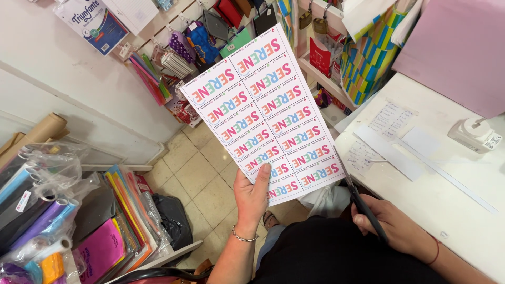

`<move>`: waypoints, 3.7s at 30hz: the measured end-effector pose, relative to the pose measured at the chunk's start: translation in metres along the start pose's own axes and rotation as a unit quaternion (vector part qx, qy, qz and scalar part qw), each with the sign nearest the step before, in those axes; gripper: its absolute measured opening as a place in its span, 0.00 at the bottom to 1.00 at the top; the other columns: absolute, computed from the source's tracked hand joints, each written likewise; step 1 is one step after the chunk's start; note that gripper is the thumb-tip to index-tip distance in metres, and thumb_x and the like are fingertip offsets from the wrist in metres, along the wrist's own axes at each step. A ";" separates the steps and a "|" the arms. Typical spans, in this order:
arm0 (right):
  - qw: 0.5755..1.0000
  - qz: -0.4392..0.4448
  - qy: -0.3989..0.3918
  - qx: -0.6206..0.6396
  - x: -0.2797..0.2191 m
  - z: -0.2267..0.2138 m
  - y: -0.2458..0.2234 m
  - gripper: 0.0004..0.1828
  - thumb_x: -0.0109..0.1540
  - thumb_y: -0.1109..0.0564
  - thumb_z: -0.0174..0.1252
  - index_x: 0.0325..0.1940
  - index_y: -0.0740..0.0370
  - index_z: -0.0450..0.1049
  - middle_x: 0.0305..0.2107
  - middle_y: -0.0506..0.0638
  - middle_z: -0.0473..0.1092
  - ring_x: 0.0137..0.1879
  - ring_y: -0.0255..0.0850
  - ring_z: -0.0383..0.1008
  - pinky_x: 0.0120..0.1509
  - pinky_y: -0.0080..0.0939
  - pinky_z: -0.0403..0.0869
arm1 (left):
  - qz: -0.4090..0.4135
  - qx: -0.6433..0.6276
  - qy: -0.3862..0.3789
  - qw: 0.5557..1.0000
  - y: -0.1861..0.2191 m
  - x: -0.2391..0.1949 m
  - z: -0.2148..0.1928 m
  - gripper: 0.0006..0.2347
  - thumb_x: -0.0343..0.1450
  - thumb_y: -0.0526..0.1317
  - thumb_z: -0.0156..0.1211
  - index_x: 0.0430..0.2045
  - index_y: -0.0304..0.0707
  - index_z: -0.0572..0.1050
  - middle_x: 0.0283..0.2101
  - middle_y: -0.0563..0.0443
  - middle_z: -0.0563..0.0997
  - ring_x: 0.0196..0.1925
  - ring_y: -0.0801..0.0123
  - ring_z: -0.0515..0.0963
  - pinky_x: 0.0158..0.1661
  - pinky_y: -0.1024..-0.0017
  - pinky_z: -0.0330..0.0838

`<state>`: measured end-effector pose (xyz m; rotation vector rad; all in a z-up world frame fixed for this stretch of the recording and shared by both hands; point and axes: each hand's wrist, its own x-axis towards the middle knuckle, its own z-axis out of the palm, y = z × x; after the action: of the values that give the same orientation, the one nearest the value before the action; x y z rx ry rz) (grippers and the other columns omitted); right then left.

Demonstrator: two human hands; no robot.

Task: The person holds a sheet of paper with repeated 'SERENE' labels and uses scissors to cut along the printed lines, separating the sheet into smaller sections. The person rotates the paper and continues cutting through the grid of labels.

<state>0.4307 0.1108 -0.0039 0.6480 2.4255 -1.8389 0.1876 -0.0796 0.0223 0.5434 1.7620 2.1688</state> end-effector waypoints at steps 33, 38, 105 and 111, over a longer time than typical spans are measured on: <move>0.993 0.064 0.088 0.038 -0.016 0.001 0.017 0.18 0.60 0.49 0.64 0.20 0.61 0.71 0.06 0.50 0.74 0.17 0.38 0.72 0.31 0.37 0.73 | 0.004 -0.001 -0.018 1.000 0.008 -0.006 0.022 0.15 0.70 0.41 0.64 0.49 0.35 0.75 0.53 0.46 0.84 0.53 0.66 0.83 0.51 0.66 0.82; 0.993 0.074 0.087 0.020 -0.016 0.001 0.022 0.20 0.60 0.49 0.65 0.19 0.60 0.70 0.06 0.50 0.75 0.17 0.37 0.72 0.32 0.37 0.73 | 0.000 -0.005 -0.009 1.000 0.006 -0.008 0.020 0.15 0.70 0.40 0.65 0.49 0.35 0.75 0.53 0.46 0.84 0.53 0.66 0.83 0.51 0.66 0.82; 0.985 0.064 0.150 0.061 -0.011 0.009 -0.006 0.18 0.61 0.50 0.63 0.23 0.65 0.78 0.07 0.52 0.75 0.17 0.39 0.72 0.31 0.36 0.72 | -0.050 0.004 -0.073 0.996 0.002 -0.029 0.027 0.15 0.70 0.40 0.66 0.48 0.35 0.76 0.50 0.46 0.86 0.50 0.65 0.85 0.48 0.67 0.84; 0.988 0.003 0.120 0.095 -0.006 0.006 0.011 0.22 0.61 0.50 0.58 0.15 0.64 0.74 0.11 0.53 0.74 0.22 0.41 0.72 0.37 0.37 0.71 | -0.078 0.003 -0.108 0.991 0.002 -0.033 0.026 0.14 0.69 0.40 0.66 0.46 0.34 0.76 0.48 0.43 0.87 0.47 0.62 0.87 0.44 0.65 0.87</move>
<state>0.4391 0.1056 -0.0144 0.9407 2.3965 -2.1213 0.2285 -0.0727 0.0251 0.5965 1.6374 1.9223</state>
